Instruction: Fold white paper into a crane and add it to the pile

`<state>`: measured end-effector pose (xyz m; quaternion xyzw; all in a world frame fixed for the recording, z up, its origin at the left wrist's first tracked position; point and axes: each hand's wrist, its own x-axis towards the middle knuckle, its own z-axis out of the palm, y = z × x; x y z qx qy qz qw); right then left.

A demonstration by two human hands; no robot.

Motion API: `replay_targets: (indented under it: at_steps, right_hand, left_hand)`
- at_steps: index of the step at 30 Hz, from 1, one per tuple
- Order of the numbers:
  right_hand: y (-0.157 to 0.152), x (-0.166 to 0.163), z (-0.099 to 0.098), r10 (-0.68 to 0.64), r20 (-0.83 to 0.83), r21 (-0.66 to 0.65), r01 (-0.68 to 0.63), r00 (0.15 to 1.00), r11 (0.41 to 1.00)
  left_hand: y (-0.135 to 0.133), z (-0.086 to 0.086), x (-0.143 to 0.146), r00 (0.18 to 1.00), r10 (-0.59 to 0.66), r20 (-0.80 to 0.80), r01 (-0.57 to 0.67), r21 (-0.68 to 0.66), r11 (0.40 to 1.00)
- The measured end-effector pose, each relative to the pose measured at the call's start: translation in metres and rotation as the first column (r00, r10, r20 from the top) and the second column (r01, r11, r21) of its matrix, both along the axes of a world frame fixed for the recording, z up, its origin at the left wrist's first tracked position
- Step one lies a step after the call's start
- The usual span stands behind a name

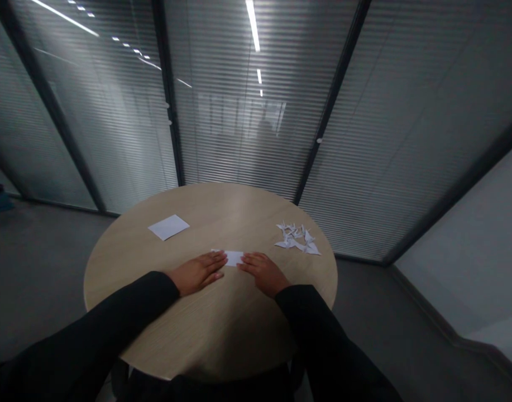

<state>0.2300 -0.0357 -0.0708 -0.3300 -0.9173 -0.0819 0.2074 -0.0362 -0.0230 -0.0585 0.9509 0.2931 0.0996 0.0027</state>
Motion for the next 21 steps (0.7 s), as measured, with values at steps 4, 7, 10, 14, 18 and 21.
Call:
replay_targets:
  at_steps: [4, 7, 10, 14, 18, 21]
  right_hand:
    - [-0.008, -0.015, 0.007, -0.063, 0.041, 0.041, 0.062, 0.997, 0.997]
    - [-0.011, -0.028, 0.008, -0.06, 0.065, 0.036, 0.058, 0.996, 0.998]
    - [-0.01, -0.032, 0.005, -0.058, 0.041, -0.003, 0.058, 0.997, 0.998]
    - [-0.009, -0.019, 0.001, -0.107, -0.042, -0.002, 0.107, 0.993, 0.994]
    - [-0.012, 0.001, -0.003, -0.151, -0.049, -0.02, 0.151, 0.987, 0.988]
    - [-0.014, 0.006, -0.005, -0.18, -0.069, -0.05, 0.177, 0.981, 0.983]
  left_hand:
    - [-0.002, -0.002, 0.002, 1.0, 0.016, -0.003, -0.016, -0.043, 0.999]
    - [-0.001, -0.004, 0.0, 1.0, 0.017, -0.002, -0.018, -0.048, 0.999]
    - [0.002, -0.008, -0.001, 1.0, 0.004, 0.008, -0.004, -0.039, 0.999]
    - [0.003, -0.011, -0.004, 1.0, -0.008, 0.01, 0.008, -0.024, 1.0]
    - [0.002, -0.012, -0.007, 1.0, -0.006, -0.007, 0.006, -0.009, 1.0]
    - [0.004, -0.014, -0.01, 1.0, -0.004, 0.011, 0.004, 0.015, 1.0]
